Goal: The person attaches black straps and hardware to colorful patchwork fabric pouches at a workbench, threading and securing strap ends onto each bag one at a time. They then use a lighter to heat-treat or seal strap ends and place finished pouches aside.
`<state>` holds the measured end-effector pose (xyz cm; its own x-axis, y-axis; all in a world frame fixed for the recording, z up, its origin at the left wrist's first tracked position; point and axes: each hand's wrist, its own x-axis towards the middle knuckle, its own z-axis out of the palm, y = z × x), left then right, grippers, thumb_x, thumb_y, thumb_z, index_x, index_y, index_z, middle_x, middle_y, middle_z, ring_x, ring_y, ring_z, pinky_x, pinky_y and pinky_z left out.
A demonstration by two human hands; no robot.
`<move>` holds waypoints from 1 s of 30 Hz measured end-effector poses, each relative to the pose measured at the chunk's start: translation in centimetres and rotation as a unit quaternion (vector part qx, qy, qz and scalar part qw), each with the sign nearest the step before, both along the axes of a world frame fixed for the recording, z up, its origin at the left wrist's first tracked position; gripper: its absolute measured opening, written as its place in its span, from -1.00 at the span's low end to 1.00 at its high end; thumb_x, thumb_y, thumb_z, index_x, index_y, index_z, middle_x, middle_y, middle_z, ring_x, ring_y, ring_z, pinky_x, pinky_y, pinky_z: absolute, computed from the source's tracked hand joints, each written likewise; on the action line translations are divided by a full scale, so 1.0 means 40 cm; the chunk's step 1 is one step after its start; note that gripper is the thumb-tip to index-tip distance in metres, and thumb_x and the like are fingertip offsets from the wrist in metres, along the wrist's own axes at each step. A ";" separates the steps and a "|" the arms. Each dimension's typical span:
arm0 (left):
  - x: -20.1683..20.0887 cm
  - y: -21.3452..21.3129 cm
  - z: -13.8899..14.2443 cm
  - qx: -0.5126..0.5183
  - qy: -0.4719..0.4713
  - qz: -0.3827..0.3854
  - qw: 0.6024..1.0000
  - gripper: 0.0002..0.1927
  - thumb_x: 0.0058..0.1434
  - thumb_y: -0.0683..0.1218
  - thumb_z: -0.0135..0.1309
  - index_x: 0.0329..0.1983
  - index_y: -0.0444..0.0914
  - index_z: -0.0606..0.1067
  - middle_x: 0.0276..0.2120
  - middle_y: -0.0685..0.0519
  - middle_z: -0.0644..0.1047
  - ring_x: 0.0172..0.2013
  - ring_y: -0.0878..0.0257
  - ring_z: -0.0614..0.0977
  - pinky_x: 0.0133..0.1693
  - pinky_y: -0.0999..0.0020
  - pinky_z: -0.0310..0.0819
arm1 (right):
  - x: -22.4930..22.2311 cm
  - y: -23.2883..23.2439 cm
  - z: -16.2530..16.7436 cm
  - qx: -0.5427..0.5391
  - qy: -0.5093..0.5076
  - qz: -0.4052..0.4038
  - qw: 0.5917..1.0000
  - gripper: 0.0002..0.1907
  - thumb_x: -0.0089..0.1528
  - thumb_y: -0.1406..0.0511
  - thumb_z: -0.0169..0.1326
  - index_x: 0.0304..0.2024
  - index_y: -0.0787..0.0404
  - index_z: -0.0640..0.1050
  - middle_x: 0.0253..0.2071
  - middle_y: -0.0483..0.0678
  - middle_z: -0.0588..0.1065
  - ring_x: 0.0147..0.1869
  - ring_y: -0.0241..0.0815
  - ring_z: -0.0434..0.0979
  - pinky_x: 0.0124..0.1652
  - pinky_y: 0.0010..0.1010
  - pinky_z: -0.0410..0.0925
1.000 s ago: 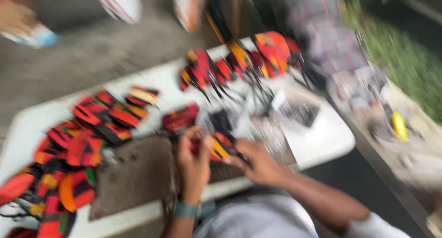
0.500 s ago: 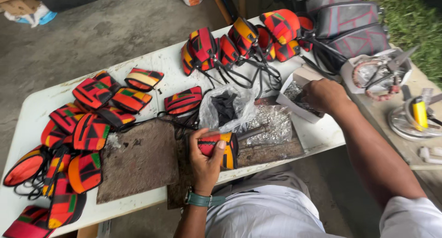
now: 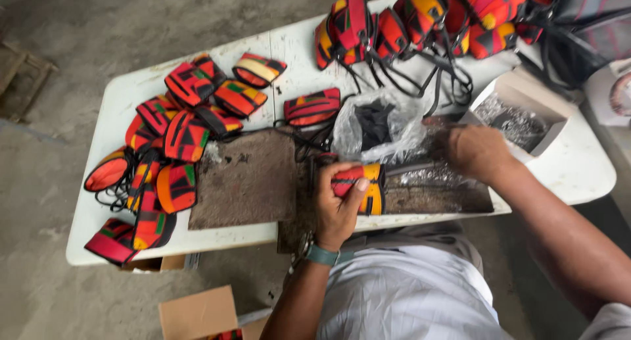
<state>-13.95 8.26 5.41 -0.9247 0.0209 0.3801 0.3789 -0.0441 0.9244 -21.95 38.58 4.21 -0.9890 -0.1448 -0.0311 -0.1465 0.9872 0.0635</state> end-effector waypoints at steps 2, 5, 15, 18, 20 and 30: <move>0.003 0.001 0.000 -0.027 -0.016 0.040 0.999 -0.59 0.31 -0.07 0.21 0.14 -0.30 0.40 -0.01 -0.03 0.56 -0.03 0.26 0.57 0.05 0.34 0.50 | -0.004 0.001 -0.003 0.002 -0.018 -0.003 1.000 -0.74 0.28 0.20 -0.08 -0.31 0.14 0.61 -0.27 0.10 0.63 -0.15 0.15 0.67 -0.20 -0.04 0.51; -0.023 0.000 0.010 0.005 0.016 0.027 0.999 -0.61 0.33 -0.05 0.19 0.12 -0.30 0.39 -0.01 -0.02 0.58 -0.02 0.29 0.58 0.05 0.36 0.51 | -0.007 -0.002 0.026 -0.006 -0.037 -0.008 0.999 -0.71 0.18 0.18 -0.03 -0.07 0.04 0.53 -0.28 0.10 0.62 -0.15 0.15 0.66 -0.17 0.01 0.49; -0.038 0.021 0.063 0.060 -0.004 0.023 0.998 -0.67 0.36 -0.09 0.19 0.07 -0.31 0.40 -0.09 0.02 0.54 -0.14 0.36 0.55 -0.07 0.42 0.52 | 0.014 0.031 0.131 -0.273 -0.031 0.014 0.962 -0.73 0.04 0.33 0.19 -0.21 0.25 0.53 -0.37 0.19 0.58 -0.28 0.18 0.62 -0.19 -0.10 0.46; -0.046 0.035 0.087 0.031 0.026 0.018 0.999 -0.68 0.37 -0.10 0.19 0.08 -0.31 0.40 -0.06 -0.01 0.56 -0.10 0.34 0.56 -0.03 0.42 0.52 | 0.010 0.031 0.131 -0.315 -0.015 0.046 0.948 -0.69 0.02 0.35 0.21 -0.17 0.21 0.59 -0.34 0.13 0.60 -0.28 0.10 0.63 -0.18 -0.16 0.46; -0.052 0.042 0.101 0.025 0.016 0.020 0.999 -0.67 0.36 -0.09 0.19 0.08 -0.31 0.41 -0.06 -0.01 0.57 -0.11 0.34 0.58 -0.03 0.42 0.53 | 0.008 0.032 0.137 -0.340 -0.008 0.081 0.937 -0.71 -0.01 0.36 0.22 -0.20 0.20 0.65 -0.27 0.05 0.63 -0.24 0.04 0.65 -0.18 -0.20 0.46; -0.054 0.078 0.108 0.064 -0.015 0.000 0.998 -0.67 0.36 -0.07 0.20 0.08 -0.30 0.41 -0.11 0.00 0.57 -0.17 0.34 0.55 -0.09 0.41 0.52 | 0.106 -0.093 0.196 -0.556 0.065 0.123 0.819 -0.83 0.16 0.49 0.24 -0.21 0.22 0.63 -0.24 -0.06 0.64 0.06 -0.20 0.63 -0.08 -0.41 0.47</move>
